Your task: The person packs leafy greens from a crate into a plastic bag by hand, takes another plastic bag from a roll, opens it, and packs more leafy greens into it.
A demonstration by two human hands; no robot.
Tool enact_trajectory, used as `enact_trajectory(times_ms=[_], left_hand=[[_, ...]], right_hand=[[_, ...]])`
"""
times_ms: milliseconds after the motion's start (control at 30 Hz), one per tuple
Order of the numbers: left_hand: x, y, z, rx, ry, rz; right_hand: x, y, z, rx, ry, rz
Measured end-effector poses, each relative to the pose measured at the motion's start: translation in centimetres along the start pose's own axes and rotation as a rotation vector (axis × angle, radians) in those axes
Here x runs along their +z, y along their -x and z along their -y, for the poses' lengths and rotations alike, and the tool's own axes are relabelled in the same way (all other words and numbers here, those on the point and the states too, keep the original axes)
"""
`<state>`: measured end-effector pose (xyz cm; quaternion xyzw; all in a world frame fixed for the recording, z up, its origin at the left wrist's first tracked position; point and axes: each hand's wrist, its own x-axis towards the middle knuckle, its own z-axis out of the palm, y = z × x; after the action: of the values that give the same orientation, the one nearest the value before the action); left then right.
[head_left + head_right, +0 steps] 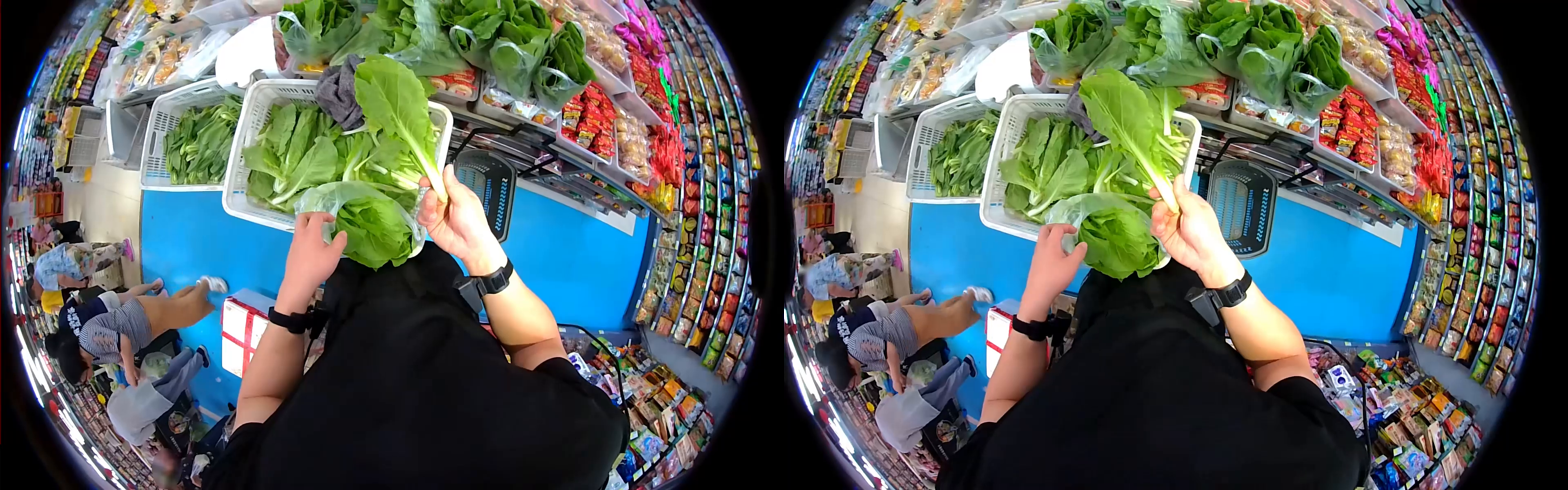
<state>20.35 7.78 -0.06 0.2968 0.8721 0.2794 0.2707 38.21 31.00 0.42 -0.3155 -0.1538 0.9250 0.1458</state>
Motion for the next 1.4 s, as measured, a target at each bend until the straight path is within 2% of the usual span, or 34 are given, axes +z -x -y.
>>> enact_trajectory(times_ms=[67,233,300,433,467,533,600,667,700,733,767,900,967,1000,1067,1100,1133,1200,1233,1400], left_hand=[[-0.2,0.2,0.1,0.006,0.034,-0.011],[0.7,0.1,0.8,0.069,0.194,-0.082],[0.9,-0.1,1.4,-0.064,0.541,0.057],[0.8,0.4,1.3,-0.065,0.611,0.041],[0.8,0.5,1.3,-0.112,0.709,0.041],[0.9,0.5,1.8,-0.168,0.803,0.04],[1.3,0.4,2.2,-0.148,1.13,-0.047],[1.0,0.8,2.4,-0.14,1.18,-0.011],[0.9,1.0,2.2,-0.056,1.272,-0.027],[1.0,1.2,2.2,0.03,1.364,-0.045],[1.1,1.1,2.5,0.044,1.325,-0.047],[1.1,1.2,2.6,0.089,1.284,-0.007],[0.9,1.1,2.6,-0.07,0.77,-0.022],[0.9,1.1,2.4,-0.07,0.77,-0.023],[0.7,1.2,2.2,0.075,0.0,-0.253],[1.8,0.7,4.5,0.103,-0.096,-0.335],[1.7,0.6,4.9,0.095,-0.098,-0.345],[1.3,0.3,5.7,-0.15,-0.125,-0.025],[1.5,0.3,5.7,-0.134,-0.14,-0.037],[2.3,0.5,2.8,-0.193,-0.191,-0.008]], right_hand=[[-0.3,0.1,-0.7,0.004,-0.021,0.141],[0.0,0.8,-1.3,0.045,-0.071,0.215],[-0.5,0.5,-1.5,-0.05,-0.102,0.186],[-1.3,0.0,0.5,-0.338,0.075,0.187],[-1.3,-0.1,0.8,-0.421,0.105,0.143],[-1.8,-0.4,1.4,-0.523,0.31,0.054],[-2.9,-0.7,1.7,-0.634,0.594,0.035],[-2.9,-0.1,1.5,-0.882,0.89,0.037],[-2.5,0.3,1.6,-0.875,0.89,0.031],[-1.9,0.7,1.8,-1.02,1.109,0.011],[-1.4,1.1,1.9,-1.165,1.329,-0.008],[0.7,1.4,0.3,-0.916,1.558,0.116],[-0.2,0.0,-1.5,-0.772,1.667,0.171],[-0.8,-0.7,-2.2,-0.697,1.711,0.203],[-2.6,-1.8,-3.5,-0.634,1.745,0.244],[-3.1,-2.3,-3.9,-0.57,1.777,0.285],[-3.5,-2.6,-4.1,-0.572,1.776,0.3],[-3.1,-2.7,-4.3,-0.583,1.771,0.389],[-1.7,-2.0,-3.8,-0.341,1.763,0.292],[-1.7,-3.1,-4.1,-0.385,1.605,0.296]])
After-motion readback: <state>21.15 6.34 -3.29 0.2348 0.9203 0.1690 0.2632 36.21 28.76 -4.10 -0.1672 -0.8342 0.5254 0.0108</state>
